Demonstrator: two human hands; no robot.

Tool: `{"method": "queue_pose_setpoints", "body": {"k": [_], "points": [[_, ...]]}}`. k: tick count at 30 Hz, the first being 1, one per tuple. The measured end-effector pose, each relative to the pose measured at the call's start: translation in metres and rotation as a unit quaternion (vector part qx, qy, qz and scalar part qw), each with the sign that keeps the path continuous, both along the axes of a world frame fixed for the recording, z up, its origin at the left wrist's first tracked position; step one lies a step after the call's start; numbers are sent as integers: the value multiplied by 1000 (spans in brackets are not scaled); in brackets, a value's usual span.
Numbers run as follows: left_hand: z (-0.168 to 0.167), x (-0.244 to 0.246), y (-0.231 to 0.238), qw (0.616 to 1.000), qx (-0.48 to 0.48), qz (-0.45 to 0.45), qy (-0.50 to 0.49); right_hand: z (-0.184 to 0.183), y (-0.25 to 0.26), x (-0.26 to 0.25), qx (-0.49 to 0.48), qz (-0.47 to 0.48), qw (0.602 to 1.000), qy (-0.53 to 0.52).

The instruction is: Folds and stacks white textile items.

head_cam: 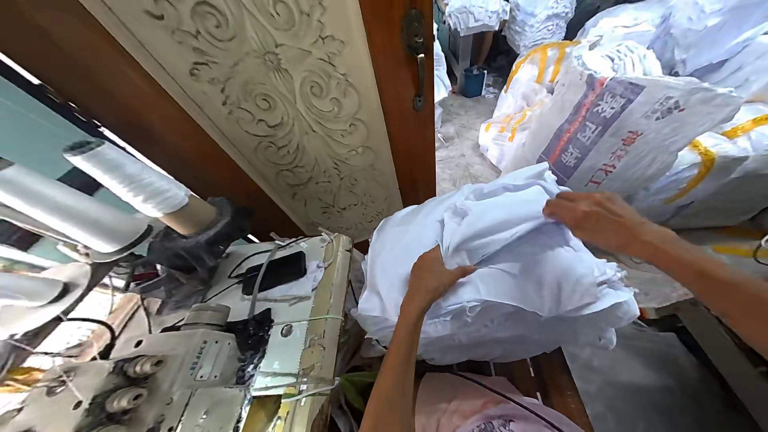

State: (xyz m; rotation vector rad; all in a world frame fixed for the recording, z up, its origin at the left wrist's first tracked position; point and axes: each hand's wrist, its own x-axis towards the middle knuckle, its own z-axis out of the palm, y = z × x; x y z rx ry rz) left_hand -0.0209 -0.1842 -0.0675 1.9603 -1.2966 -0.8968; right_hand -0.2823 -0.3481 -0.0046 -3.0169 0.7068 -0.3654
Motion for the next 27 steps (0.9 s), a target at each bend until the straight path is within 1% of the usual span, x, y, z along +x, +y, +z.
{"method": "queue_pose_setpoints", "body": {"k": [2,5,8,10,12,14,15,16,18,20,22,24,27], "points": [[1,-2,1,1000,3,-8,-21,8,-13,18,-17,1,999,-48],[7,-3,4,996,30,-23,-86,9,-32,49,-16,-12,997,-73],[20,-7,5,980,94,-34,-171,-1,-50,76,-21,-17,996,-90],[24,-9,4,974,120,-32,-191,-13,-55,87,-28,-16,995,-91],[20,-6,2,976,112,-22,-184,-28,-56,89,-37,-19,996,-85],[15,3,-1,983,94,-12,-159,-36,-41,80,-45,-20,994,-93],[12,8,-2,987,83,-5,-140,-38,-25,71,-54,-6,993,-102],[8,13,-3,990,67,0,-121,-39,-5,60,-64,20,992,-106],[0,20,-4,995,38,5,-93,-47,37,34,-83,106,986,-96],[-5,21,-4,996,25,10,-86,-58,72,9,-57,165,984,-31],[-6,19,-1,996,13,18,-84,-64,89,-11,-26,158,986,44],[-7,17,2,996,2,25,-86,-62,94,-25,-19,127,988,82],[-7,15,4,995,1,32,-93,-37,90,-37,19,93,990,101]]}}
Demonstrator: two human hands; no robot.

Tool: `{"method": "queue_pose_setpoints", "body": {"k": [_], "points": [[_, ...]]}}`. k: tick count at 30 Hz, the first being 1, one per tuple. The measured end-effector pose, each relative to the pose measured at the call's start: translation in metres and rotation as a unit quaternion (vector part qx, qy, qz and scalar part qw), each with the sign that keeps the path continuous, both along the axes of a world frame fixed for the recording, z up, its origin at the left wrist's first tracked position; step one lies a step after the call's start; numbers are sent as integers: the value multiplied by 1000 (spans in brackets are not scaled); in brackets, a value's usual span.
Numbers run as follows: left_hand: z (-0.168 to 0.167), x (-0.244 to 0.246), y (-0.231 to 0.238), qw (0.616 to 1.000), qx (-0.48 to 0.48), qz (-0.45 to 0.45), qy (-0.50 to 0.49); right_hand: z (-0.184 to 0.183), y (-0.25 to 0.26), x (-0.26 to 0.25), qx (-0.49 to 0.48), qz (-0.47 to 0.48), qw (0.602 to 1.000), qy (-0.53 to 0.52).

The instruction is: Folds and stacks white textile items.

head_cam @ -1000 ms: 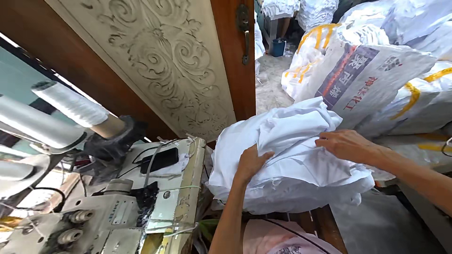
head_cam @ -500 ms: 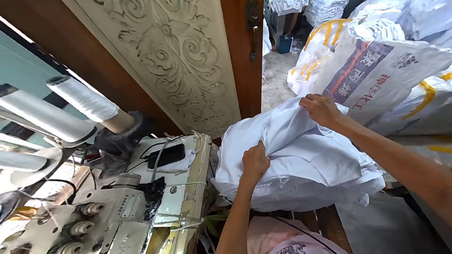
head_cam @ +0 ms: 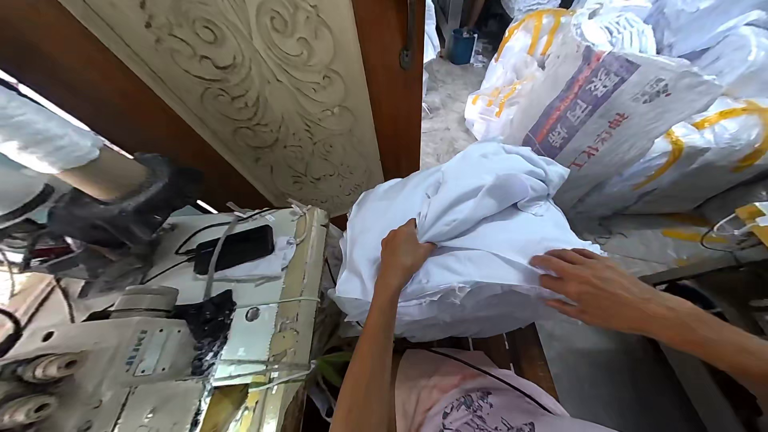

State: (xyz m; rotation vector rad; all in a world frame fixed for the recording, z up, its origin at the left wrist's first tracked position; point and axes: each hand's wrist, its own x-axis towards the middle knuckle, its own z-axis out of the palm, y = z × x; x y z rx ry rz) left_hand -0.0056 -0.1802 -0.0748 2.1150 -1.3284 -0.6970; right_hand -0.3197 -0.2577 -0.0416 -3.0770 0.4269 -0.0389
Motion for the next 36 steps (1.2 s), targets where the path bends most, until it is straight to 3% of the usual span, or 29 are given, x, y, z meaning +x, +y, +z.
{"method": "queue_pose_setpoints", "body": {"k": [2,5,9,13,16,19,23,26,30,33,36], "points": [[2,0,1,1000,8,-1,1,30,-13,-1,6,-25,999,-21],[7,0,6,999,21,-32,8,66,-38,19,-108,-61,990,-70],[10,2,29,995,-2,-92,45,69,-84,92,-185,-49,972,-133],[5,-6,35,997,4,-57,48,40,-120,167,-118,-87,985,-89],[2,-3,27,999,3,-18,44,21,-120,191,-24,-130,990,-57],[-1,9,19,999,-14,-13,49,11,-94,165,35,-59,994,-87],[-8,20,5,998,-16,-5,61,-16,-48,83,6,92,993,-80],[-14,23,2,997,-17,2,81,-20,-39,28,-18,42,998,-35],[-14,22,5,996,-20,16,87,4,-51,-10,-19,-16,1000,17],[-13,20,6,996,-15,22,85,33,-63,-5,-7,-65,998,11],[-11,14,11,998,-14,15,51,52,-87,29,-98,-89,989,-64]]}}
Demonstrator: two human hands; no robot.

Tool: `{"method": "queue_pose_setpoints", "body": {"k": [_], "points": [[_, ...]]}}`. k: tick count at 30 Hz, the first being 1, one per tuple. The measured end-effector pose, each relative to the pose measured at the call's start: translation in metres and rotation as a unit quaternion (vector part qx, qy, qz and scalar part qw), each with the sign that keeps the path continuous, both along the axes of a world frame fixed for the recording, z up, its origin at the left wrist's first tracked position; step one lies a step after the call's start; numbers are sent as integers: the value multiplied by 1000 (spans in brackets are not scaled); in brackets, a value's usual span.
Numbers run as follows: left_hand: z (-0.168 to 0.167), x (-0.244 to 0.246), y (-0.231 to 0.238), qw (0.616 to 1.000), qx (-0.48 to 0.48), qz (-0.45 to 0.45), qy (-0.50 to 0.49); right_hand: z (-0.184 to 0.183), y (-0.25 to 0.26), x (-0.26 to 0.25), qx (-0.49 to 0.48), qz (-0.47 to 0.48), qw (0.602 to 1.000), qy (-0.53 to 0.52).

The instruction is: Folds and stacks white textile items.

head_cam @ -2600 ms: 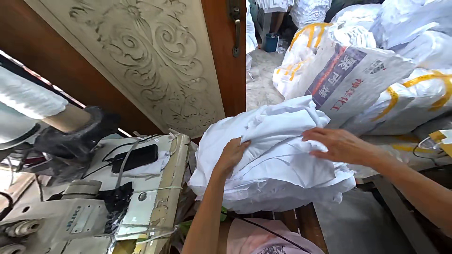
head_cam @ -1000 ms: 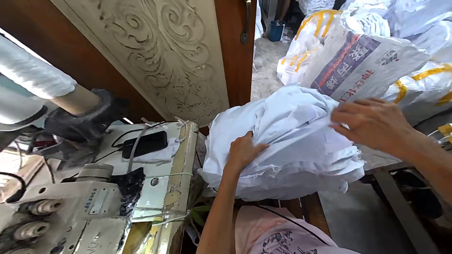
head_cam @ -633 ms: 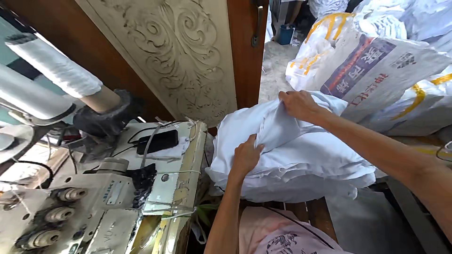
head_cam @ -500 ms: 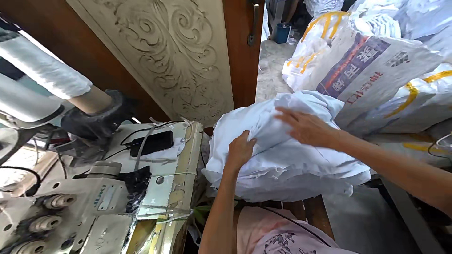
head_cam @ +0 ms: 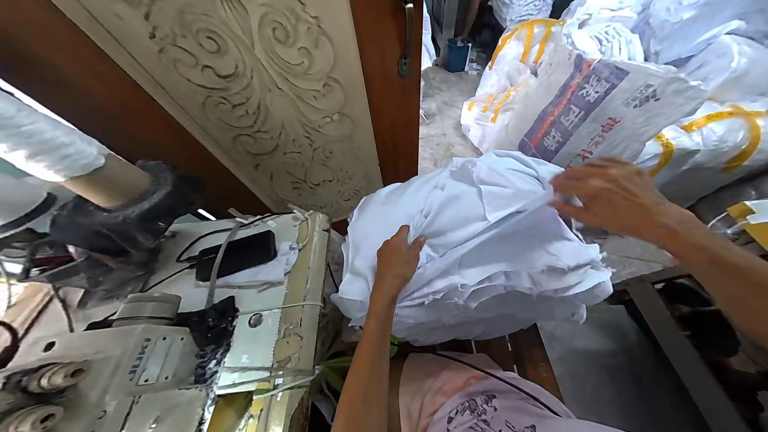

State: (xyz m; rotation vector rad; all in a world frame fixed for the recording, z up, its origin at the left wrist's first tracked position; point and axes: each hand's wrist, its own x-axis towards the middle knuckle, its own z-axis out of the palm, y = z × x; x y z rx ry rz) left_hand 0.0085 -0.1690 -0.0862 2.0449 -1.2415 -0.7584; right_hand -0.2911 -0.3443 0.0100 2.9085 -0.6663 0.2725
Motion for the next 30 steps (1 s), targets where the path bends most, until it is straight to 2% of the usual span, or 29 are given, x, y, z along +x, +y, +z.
{"method": "queue_pose_setpoints", "body": {"k": [4,7,10,13,16,19,22,25,28,30], "points": [[5,-9,10,1000,-1,-17,-13,-7,-40,75,-36,-9,998,-53],[11,-14,14,999,17,-37,-24,-32,-60,121,23,-49,999,-7],[12,-16,9,998,46,-26,-46,-58,-63,139,77,-81,994,21],[11,-10,0,997,63,-12,-40,-62,-55,117,148,-56,987,-24],[7,-2,-8,998,61,-19,-28,-50,-21,65,212,44,975,-45],[5,3,-10,998,52,-23,-19,-62,17,6,190,92,977,10],[2,2,-8,999,47,-11,-6,-68,28,-35,138,85,986,35],[1,2,-7,999,47,-2,3,-58,26,-56,147,55,986,61],[2,1,-7,999,50,-1,0,-35,15,-56,123,3,990,63],[3,0,-6,998,54,-5,-14,-8,3,-41,60,-38,997,31]]}}
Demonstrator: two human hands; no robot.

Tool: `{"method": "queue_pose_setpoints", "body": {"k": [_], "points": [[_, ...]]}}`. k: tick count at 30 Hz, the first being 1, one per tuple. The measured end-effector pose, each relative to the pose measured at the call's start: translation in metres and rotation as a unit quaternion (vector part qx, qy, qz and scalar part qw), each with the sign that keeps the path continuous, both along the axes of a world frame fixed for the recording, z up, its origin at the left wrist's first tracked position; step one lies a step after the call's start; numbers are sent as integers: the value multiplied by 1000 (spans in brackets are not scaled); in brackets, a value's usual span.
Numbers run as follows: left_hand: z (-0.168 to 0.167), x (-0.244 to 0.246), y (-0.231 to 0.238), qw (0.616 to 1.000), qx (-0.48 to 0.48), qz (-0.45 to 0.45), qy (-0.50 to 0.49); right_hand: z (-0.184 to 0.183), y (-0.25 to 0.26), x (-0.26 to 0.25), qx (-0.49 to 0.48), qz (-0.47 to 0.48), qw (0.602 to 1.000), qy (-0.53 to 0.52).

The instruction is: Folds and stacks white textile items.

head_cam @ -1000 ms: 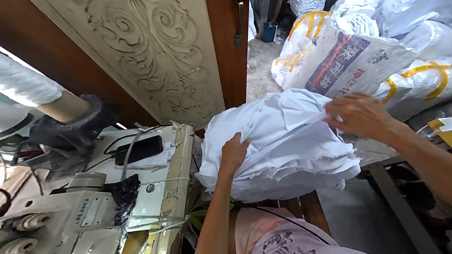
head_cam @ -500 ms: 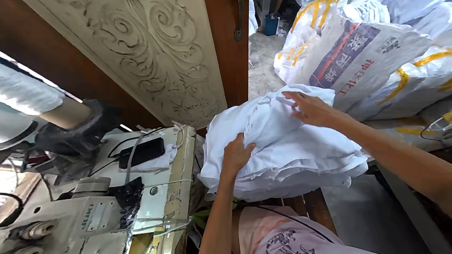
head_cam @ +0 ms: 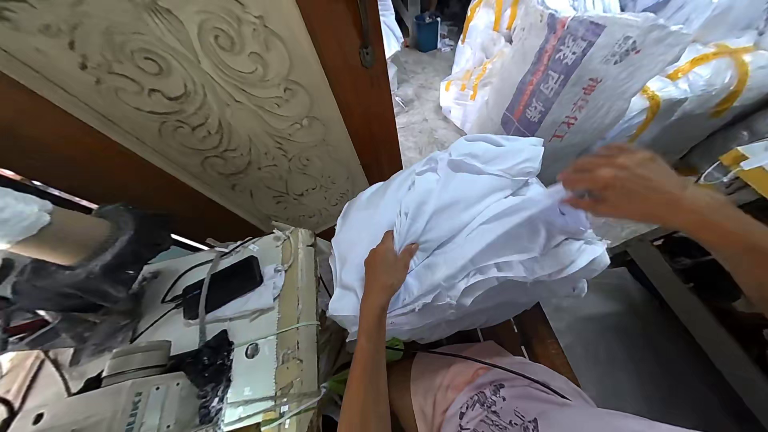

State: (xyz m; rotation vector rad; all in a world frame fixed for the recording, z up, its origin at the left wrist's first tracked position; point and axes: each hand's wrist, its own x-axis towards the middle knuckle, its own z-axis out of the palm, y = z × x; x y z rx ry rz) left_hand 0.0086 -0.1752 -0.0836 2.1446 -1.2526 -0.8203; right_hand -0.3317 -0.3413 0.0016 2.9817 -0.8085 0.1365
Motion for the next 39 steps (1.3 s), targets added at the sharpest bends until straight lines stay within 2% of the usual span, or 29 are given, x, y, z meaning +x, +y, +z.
{"method": "queue_pose_setpoints", "body": {"k": [3,5,8,12,15,17,19,21,24,29,32,35,37,39], "points": [[6,-6,6,998,-2,-39,-41,26,-22,46,-73,-9,995,-67],[8,-10,15,995,-24,-77,-60,25,-43,85,-91,-2,991,-103],[3,-14,31,992,-76,-93,-40,-2,-77,137,-50,-15,993,-102],[2,-23,36,993,-92,-35,-73,-55,-92,168,53,-69,994,-72],[6,-17,25,994,-69,-5,-88,-56,-68,154,95,-71,987,-112],[5,-5,16,996,-57,-8,-63,-50,-41,125,117,1,981,-157],[0,6,7,998,-47,-13,-26,-53,-7,90,121,93,978,-145],[-3,12,2,999,-43,-11,-3,-67,25,55,105,139,978,-118],[-3,14,1,999,-37,-3,14,-76,38,19,53,124,986,-95],[-3,10,5,998,-57,13,35,-50,26,0,65,89,991,-72],[-3,9,5,999,-49,10,18,-14,10,30,19,52,991,-121],[4,6,5,999,-36,-6,-27,6,-20,93,5,26,985,-172],[10,3,7,997,-40,-11,-59,-1,-50,143,6,39,980,-193],[15,-1,8,997,-29,-5,-70,-24,-75,186,24,53,982,-179]]}}
